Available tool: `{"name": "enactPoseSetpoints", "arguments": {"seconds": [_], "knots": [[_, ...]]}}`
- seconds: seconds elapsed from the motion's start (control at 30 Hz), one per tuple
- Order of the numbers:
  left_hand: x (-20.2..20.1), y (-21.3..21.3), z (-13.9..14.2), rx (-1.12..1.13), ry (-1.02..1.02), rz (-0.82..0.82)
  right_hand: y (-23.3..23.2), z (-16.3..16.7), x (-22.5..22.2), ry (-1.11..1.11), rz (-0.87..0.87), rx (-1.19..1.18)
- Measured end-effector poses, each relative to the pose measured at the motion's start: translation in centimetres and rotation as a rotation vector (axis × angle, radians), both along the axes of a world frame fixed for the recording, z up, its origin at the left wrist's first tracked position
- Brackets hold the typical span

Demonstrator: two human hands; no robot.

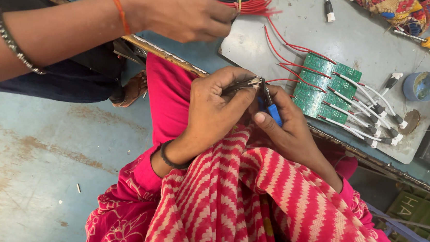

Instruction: The person solders red and white wires onto green circuit boards at a workbench, holding the soldering iron in one hand while positioning wire ends on the board pads with the other. They then use a plier-like tool to trim and strip wire ends and dip treated wire ends into a small cup of flux or paste.

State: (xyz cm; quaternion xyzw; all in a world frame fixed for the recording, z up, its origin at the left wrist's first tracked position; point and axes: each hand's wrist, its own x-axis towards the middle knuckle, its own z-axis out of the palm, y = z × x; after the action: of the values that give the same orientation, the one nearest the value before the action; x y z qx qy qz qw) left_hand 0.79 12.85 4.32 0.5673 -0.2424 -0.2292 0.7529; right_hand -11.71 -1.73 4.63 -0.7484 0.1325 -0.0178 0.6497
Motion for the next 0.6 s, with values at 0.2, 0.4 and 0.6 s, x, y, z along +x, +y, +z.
{"name": "enactPoseSetpoints", "arguments": {"seconds": [0.2,0.4,0.6], "knots": [[-0.2,-0.1,-0.2,-0.030,0.038,0.005,0.0,-0.5,0.1,-0.018,0.000,-0.004],[-0.3,-0.3,-0.6,0.025,-0.037,0.067,0.2,-0.7,0.3,-0.040,-0.008,-0.130],[-0.7,-0.6,-1.5,0.019,-0.028,0.105,0.0,-1.8,0.6,-0.054,-0.019,-0.115]]}}
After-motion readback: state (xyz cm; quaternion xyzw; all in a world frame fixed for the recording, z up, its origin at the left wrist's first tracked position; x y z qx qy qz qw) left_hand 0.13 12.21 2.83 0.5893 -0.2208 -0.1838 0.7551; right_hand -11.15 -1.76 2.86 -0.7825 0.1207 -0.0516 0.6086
